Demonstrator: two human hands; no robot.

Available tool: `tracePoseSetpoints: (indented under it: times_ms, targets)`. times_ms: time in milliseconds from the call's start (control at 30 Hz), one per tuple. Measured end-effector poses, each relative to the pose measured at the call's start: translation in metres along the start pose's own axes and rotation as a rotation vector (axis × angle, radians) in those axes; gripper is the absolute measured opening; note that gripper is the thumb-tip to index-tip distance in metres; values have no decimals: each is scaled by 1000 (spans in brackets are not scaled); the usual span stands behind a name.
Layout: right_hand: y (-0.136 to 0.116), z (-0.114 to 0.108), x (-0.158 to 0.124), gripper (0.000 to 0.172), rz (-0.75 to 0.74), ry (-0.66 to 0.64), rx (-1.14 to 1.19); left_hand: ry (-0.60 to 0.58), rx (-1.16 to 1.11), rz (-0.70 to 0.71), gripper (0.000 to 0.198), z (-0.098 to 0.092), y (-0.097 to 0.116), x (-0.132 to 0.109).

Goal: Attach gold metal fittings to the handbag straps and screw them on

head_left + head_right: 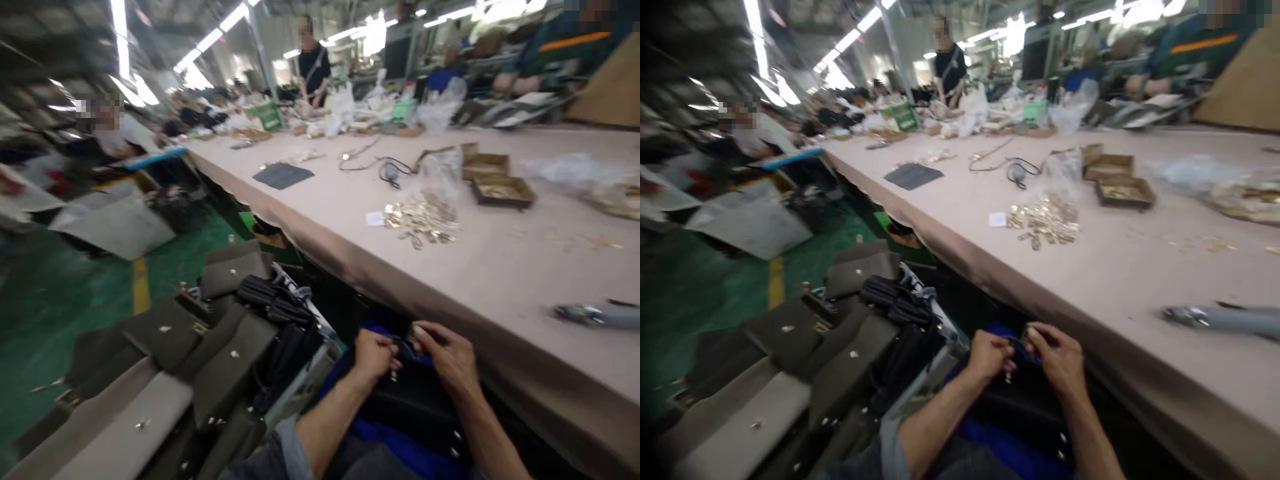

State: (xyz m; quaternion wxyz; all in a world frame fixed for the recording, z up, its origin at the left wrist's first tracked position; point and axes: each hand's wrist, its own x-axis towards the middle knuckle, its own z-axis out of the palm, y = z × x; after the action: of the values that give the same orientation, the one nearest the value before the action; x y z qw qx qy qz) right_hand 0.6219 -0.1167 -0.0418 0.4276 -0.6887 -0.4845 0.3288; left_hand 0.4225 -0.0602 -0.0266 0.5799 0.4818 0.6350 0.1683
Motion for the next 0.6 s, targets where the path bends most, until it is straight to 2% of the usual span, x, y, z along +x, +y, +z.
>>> tracePoseSetpoints:
  times_ms: [67,133,233,400,600]
  targets:
    - [15,-11,-15,53,78,32,258,-116,225,-26,32,45,-6,2]
    - [21,-9,-14,50,130,16,412,-121,135,-13,17,65,-11,2]
    - [21,1,-6,46,147,-30,473,-74,-96,-14,18,64,-15,4]
    - [14,6,-8,42,147,-186,432,-64,-315,-13,15,57,-18,5]
    - [12,10,-9,38,150,-165,322,-104,-439,-25,14,58,-19,6]
